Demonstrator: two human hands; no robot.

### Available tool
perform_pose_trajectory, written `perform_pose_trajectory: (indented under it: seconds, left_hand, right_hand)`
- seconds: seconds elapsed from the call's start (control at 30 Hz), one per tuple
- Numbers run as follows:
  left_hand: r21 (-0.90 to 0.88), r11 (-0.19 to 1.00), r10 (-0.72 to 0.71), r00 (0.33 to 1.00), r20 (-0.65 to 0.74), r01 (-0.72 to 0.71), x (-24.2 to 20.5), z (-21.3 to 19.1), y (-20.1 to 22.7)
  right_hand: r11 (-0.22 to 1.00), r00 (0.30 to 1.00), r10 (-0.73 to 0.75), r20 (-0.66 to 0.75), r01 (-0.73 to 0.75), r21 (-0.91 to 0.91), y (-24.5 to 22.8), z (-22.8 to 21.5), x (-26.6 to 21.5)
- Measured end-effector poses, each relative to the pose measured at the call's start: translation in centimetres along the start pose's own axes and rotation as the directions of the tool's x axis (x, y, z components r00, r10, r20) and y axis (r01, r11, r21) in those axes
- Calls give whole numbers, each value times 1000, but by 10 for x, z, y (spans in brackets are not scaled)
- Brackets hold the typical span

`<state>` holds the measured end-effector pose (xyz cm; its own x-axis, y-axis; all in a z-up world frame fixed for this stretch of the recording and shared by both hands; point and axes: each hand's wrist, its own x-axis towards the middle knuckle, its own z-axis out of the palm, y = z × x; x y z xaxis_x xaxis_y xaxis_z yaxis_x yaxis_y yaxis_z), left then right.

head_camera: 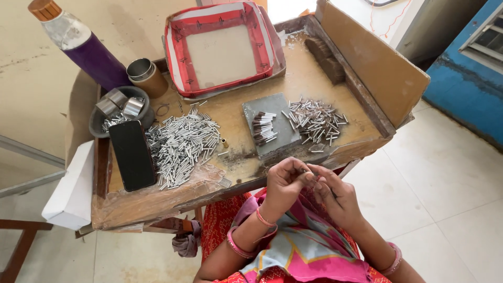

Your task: The person sits at a workbench and repeatedly picks small metal rods and brass tubes, inserting rods into the tubes by hand to build small assemblies. Finished assemblies are placed in rows on a flat stone block, with loose parts kept in piles and a bowl on the bench.

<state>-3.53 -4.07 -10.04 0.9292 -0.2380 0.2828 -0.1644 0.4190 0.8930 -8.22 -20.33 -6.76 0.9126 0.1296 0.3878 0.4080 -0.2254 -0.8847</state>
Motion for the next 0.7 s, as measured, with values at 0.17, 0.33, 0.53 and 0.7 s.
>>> perform_pose_trajectory:
  seconds: [0.17, 0.33, 0.53, 0.7]
  left_hand:
    - [-119, 987, -103, 994, 22, 104, 5, -11, 11]
    - [-221, 974, -40, 998, 41, 48, 6, -9, 42]
    - [-139, 984, -82, 976, 203, 112, -3, 13, 37]
    - [-32, 995, -94, 987, 134, 99, -12, 18, 37]
  right_hand:
    - [999, 999, -45, 17, 45, -8, 2, 0, -4]
    - [998, 1000, 2, 0, -2, -66, 25, 2, -13]
    - [996, 980, -50, -191, 34, -84, 15, -3, -17]
    - [968, 965, -154, -212, 104, -229, 12, -4, -20]
